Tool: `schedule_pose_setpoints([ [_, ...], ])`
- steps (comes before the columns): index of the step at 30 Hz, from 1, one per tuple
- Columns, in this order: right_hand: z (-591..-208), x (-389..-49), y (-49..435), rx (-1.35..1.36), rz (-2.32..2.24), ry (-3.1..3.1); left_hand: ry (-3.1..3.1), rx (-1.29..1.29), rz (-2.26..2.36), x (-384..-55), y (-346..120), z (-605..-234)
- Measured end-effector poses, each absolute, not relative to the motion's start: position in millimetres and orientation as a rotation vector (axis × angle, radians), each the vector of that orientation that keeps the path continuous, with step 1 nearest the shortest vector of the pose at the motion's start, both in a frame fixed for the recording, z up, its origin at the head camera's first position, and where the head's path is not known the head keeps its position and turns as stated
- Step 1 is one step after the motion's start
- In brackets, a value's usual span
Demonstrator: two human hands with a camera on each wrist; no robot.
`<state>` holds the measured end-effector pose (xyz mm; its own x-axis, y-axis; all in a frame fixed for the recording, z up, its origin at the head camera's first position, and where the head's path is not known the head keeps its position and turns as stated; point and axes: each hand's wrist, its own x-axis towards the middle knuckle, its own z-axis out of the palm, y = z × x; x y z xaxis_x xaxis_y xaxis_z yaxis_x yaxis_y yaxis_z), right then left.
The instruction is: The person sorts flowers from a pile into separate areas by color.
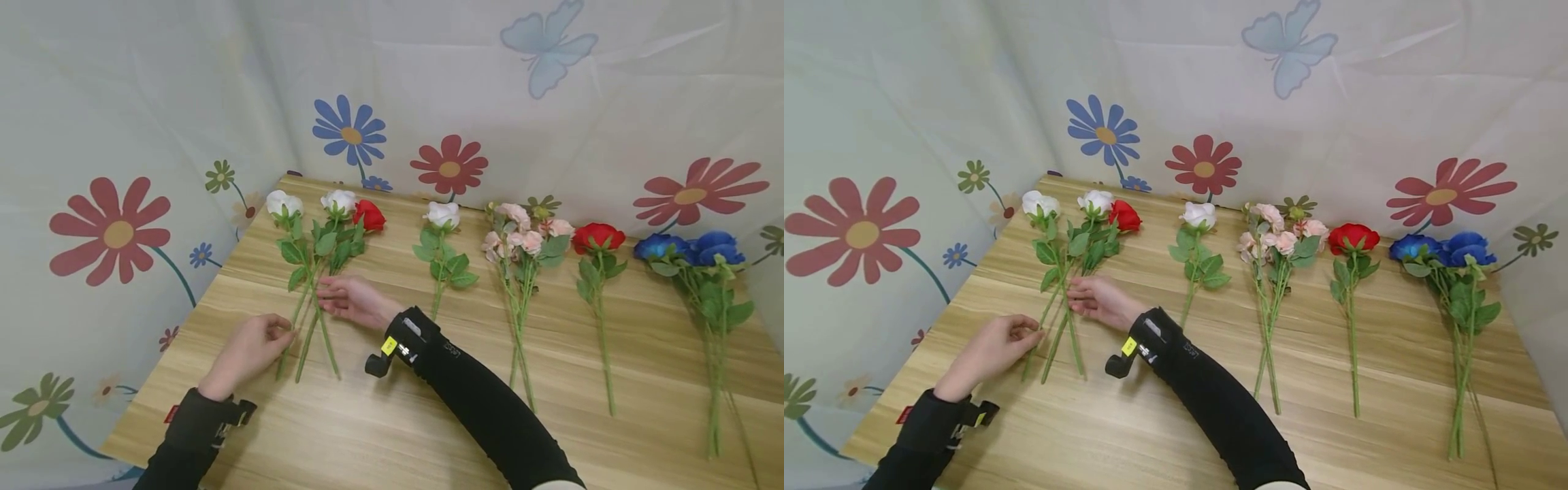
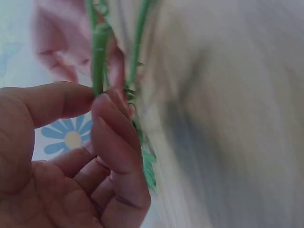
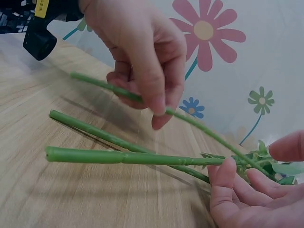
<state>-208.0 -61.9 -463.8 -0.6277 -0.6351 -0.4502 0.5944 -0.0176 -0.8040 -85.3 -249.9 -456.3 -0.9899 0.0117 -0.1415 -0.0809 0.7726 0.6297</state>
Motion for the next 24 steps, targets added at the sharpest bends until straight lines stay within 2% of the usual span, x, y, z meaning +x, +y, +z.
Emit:
schedule_pose_setpoints([
  [16, -467, -211, -52, -0.008, -1.845, 1.348, 2.551, 0.15, 1.402, -90, -230, -452],
  [24, -462, -211, -48, -0.025, -1.849, 1.365, 2.571, 0.138, 1.418, -90, -228, -452],
])
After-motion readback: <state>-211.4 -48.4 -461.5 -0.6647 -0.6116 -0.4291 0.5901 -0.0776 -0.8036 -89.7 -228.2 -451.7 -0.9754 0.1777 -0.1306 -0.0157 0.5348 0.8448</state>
